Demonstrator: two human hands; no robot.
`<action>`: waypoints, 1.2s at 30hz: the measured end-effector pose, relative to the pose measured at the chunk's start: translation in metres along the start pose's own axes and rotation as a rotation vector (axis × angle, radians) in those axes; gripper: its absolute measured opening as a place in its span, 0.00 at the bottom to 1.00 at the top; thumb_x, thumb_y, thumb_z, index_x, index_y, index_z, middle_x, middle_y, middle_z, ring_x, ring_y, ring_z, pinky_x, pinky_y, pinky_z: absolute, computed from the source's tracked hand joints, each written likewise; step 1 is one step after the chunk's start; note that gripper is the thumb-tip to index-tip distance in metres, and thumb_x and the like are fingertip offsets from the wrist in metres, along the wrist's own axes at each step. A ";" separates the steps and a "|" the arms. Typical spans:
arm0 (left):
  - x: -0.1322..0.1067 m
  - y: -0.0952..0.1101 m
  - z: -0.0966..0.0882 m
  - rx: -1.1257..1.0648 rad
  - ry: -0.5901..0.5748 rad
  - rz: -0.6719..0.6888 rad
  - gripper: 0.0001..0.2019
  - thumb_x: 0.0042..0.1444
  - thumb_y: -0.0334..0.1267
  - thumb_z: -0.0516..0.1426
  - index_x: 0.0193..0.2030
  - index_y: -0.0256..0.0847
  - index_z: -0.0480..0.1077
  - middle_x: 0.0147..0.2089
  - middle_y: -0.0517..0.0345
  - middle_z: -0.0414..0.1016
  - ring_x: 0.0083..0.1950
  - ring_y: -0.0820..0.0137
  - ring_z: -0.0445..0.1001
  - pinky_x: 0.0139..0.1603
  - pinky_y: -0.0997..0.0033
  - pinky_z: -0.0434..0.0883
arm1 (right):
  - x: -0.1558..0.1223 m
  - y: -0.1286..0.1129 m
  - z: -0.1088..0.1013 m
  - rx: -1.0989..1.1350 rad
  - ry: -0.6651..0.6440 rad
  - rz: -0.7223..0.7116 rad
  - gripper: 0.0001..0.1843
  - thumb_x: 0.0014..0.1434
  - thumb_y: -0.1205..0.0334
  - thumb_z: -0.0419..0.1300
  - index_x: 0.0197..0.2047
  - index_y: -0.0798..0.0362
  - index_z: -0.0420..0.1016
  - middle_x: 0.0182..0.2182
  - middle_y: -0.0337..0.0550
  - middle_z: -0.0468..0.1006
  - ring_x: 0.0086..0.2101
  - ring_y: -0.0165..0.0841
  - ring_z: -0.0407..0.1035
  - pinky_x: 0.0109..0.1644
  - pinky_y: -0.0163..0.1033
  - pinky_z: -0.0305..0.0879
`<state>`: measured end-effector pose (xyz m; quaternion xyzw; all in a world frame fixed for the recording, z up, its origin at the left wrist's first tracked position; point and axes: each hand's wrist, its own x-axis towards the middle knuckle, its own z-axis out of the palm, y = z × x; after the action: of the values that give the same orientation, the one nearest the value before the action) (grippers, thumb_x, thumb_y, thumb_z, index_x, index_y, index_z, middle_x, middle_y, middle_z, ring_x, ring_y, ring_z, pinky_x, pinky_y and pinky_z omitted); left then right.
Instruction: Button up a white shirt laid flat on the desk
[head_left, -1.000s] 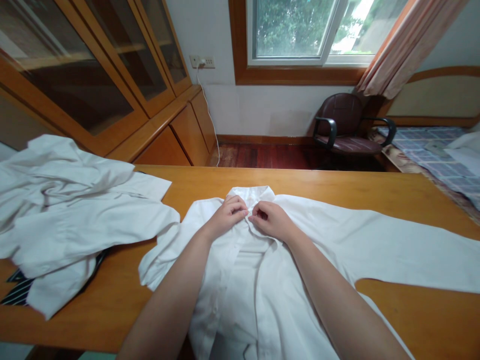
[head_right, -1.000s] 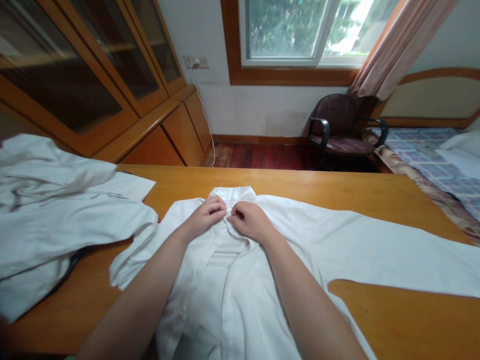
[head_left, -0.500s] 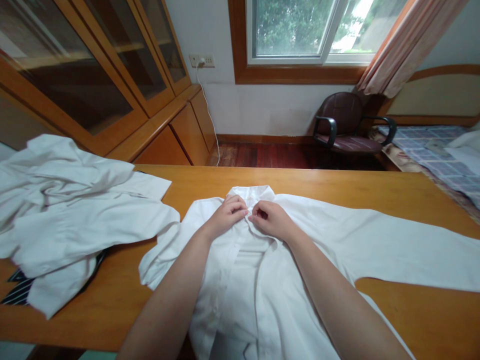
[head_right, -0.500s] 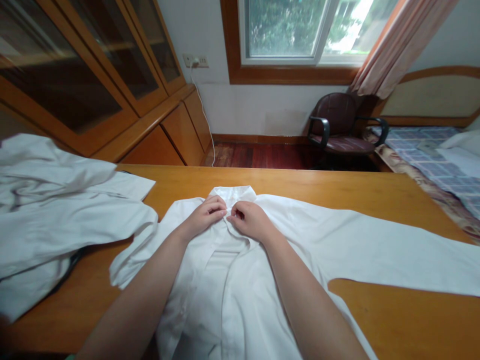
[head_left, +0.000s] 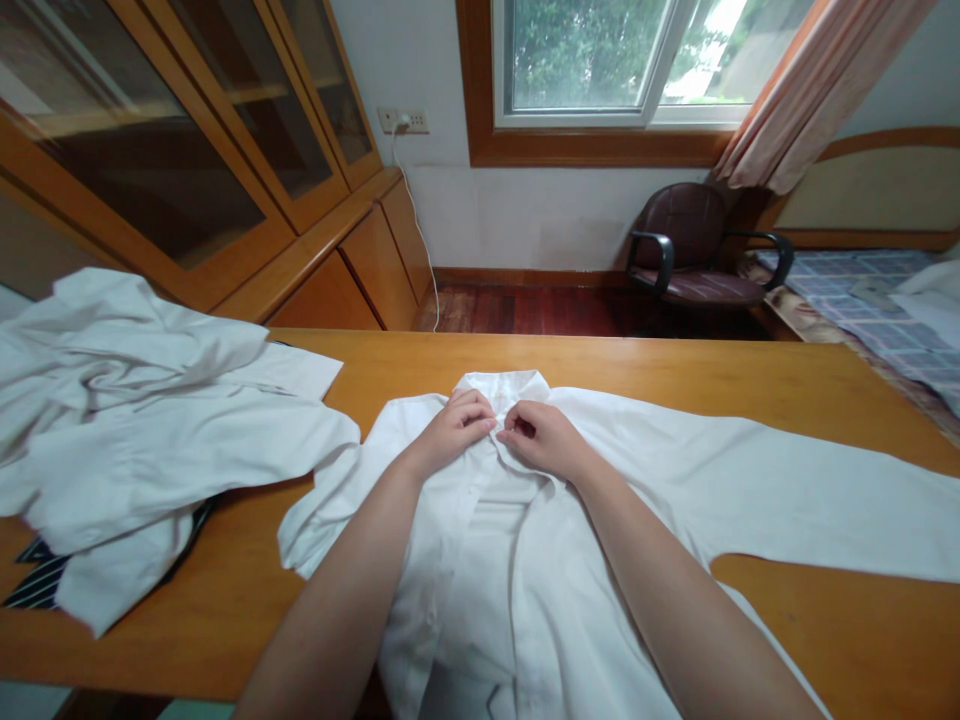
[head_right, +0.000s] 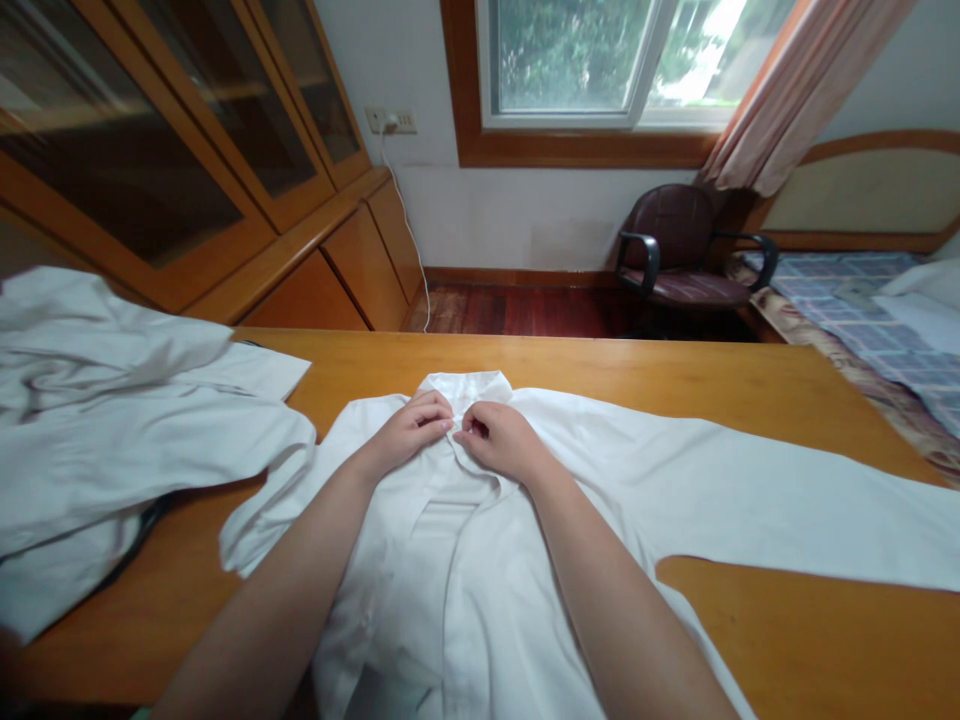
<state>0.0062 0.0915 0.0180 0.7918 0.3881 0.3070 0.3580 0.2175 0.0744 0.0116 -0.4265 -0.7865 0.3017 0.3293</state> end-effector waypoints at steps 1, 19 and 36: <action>0.000 0.000 0.000 0.000 -0.004 -0.004 0.12 0.64 0.45 0.56 0.34 0.41 0.74 0.39 0.55 0.71 0.48 0.62 0.66 0.55 0.62 0.62 | 0.000 0.000 0.000 0.000 -0.002 0.001 0.07 0.58 0.62 0.65 0.32 0.52 0.70 0.25 0.34 0.70 0.26 0.28 0.62 0.31 0.33 0.56; 0.001 0.005 0.001 0.002 0.029 -0.002 0.09 0.61 0.42 0.60 0.32 0.41 0.74 0.37 0.55 0.71 0.47 0.63 0.68 0.53 0.64 0.64 | 0.000 0.001 0.001 -0.020 0.000 0.003 0.08 0.58 0.60 0.64 0.31 0.52 0.70 0.25 0.34 0.70 0.26 0.27 0.62 0.31 0.33 0.55; 0.000 0.000 0.001 -0.006 0.007 0.011 0.08 0.62 0.41 0.59 0.34 0.41 0.75 0.38 0.56 0.71 0.46 0.64 0.68 0.53 0.63 0.63 | 0.000 0.003 0.001 0.010 -0.012 0.033 0.09 0.58 0.58 0.65 0.32 0.52 0.70 0.25 0.34 0.70 0.26 0.27 0.61 0.31 0.33 0.55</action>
<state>0.0071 0.0912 0.0172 0.7918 0.3841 0.3131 0.3570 0.2179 0.0755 0.0082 -0.4358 -0.7800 0.3133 0.3217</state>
